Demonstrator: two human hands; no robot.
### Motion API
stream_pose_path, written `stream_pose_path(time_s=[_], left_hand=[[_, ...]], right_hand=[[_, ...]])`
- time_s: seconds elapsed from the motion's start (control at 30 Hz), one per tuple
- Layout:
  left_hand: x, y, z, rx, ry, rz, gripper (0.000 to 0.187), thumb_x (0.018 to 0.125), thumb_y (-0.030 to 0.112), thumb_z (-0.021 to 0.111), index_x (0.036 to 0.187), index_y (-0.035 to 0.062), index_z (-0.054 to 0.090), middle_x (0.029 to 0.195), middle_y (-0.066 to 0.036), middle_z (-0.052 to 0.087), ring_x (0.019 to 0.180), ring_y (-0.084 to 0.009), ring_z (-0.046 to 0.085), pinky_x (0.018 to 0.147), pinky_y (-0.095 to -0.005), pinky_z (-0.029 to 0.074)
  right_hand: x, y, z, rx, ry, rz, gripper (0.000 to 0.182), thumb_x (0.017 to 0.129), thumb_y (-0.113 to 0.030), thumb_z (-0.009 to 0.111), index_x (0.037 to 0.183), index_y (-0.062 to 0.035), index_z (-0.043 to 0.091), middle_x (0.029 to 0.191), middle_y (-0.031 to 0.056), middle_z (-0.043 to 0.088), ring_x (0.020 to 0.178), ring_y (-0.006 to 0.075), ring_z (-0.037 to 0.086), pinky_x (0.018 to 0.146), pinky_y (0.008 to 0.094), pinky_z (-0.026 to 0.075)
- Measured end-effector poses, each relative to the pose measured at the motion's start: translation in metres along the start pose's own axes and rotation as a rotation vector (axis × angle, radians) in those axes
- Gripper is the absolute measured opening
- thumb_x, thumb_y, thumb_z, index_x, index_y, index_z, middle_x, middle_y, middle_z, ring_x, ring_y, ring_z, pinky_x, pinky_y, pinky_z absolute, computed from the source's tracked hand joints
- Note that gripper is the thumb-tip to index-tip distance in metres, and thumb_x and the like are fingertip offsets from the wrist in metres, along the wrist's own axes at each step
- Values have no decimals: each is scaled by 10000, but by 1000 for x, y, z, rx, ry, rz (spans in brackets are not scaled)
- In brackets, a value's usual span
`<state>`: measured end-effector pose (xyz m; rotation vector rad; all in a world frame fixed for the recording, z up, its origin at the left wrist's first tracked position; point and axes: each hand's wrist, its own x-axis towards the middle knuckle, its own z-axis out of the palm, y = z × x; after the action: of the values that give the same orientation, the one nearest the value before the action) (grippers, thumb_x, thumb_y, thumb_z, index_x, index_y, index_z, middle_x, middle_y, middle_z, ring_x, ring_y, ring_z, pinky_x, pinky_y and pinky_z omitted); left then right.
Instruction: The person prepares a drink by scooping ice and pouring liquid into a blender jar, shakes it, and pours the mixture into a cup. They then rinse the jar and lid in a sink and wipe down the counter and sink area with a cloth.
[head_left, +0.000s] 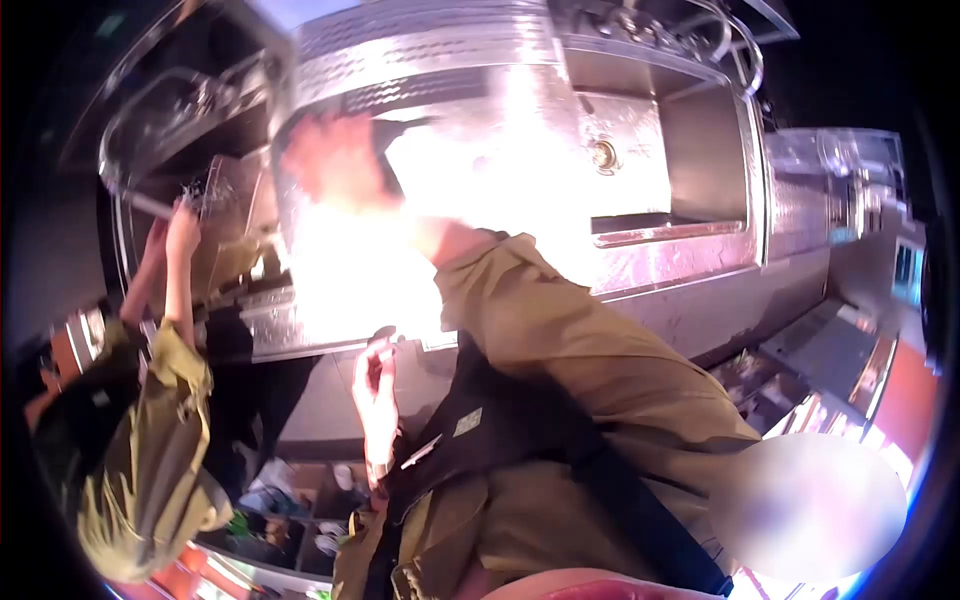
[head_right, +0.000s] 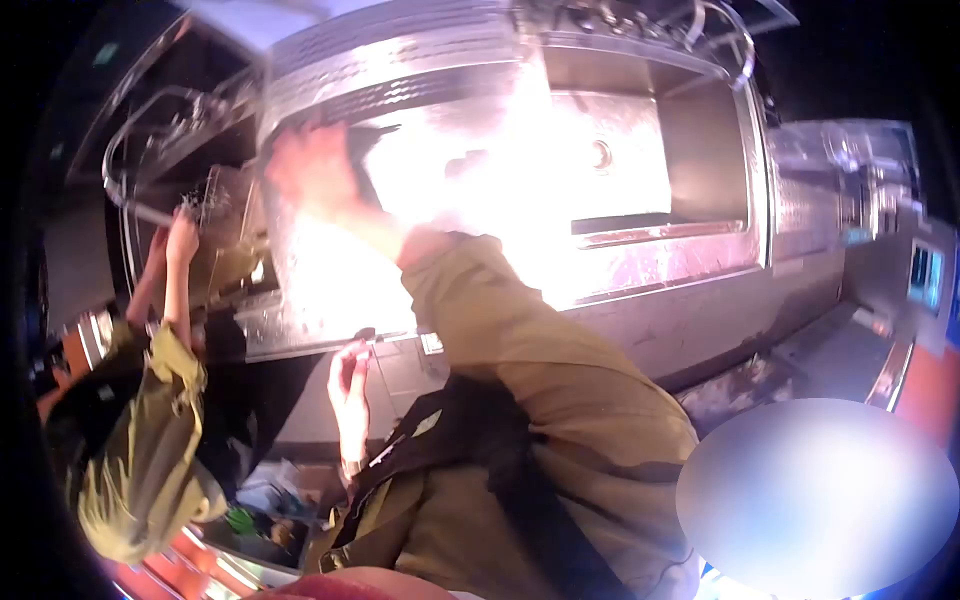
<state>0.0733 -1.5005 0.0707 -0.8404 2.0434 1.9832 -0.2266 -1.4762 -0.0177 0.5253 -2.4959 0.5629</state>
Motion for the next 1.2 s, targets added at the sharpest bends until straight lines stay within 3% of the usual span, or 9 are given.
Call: stream_pose_path(time_s=[0.1,0.17,0.27,0.43,0.53,0.77,0.9,1.07,1.2], left_hand=[[11,13,19,66,-56,13,191,925,32,542,1110,6,583,1084,-48,602,1002,-126,550,927,-265,416],[16,29,28,159,-73,4,181,928,40,544,1102,3,580,1075,-54,606,1001,-134,561,920,-267,421],[11,45,40,176,-63,44,195,928,56,553,1117,9,573,1073,-55,607,992,-127,562,901,-261,424],[-15,52,68,196,-62,40,214,928,72,560,1132,9,570,1076,-57,611,979,-127,564,875,-256,429],[-29,70,83,176,-137,37,228,932,73,547,1149,4,558,1090,-65,612,987,-134,563,880,-261,428],[5,66,103,186,-427,-25,218,943,68,514,1151,10,546,1129,-72,604,1028,-155,556,910,-281,417],[22,98,153,215,-530,79,215,943,80,517,1143,9,547,1107,-64,596,989,-156,565,899,-278,418],[32,109,236,252,-575,105,207,936,87,530,1125,7,551,1089,-59,602,981,-150,567,872,-278,427],[36,109,319,283,-579,99,207,913,102,519,1098,20,566,1034,-55,607,954,-162,585,858,-297,438]], right_hand=[[-16,15,-29,398,-254,-517,319,766,-468,555,1023,-307,652,1345,12,471,1356,339,267,1080,620,159],[-3,70,-49,448,-384,-568,400,752,-415,611,1139,-316,632,1401,-18,432,1358,317,271,1062,580,248],[15,189,-87,360,-524,-72,428,757,-353,594,1176,-269,618,1214,49,579,1102,263,544,945,416,413],[2,270,-108,-139,-225,290,537,783,-576,528,1256,-324,569,1460,-4,354,1396,342,136,1087,635,6],[-24,206,-103,-289,-88,630,553,808,-508,481,1292,-248,533,1469,71,324,1350,467,149,1031,687,100],[-207,133,-225,234,-410,32,533,780,-488,563,1286,-331,512,1490,10,300,1373,340,229,1061,646,146],[-266,235,-342,-65,-383,365,537,707,-384,626,1233,-308,555,1399,57,410,1282,348,341,943,556,306],[-325,434,-410,-526,-164,798,578,788,-414,556,1328,-228,471,1460,123,331,1338,367,274,1055,585,194],[-318,534,-444,-331,135,770,552,768,-58,584,1305,-136,481,1424,131,374,1271,363,385,1040,503,310]])
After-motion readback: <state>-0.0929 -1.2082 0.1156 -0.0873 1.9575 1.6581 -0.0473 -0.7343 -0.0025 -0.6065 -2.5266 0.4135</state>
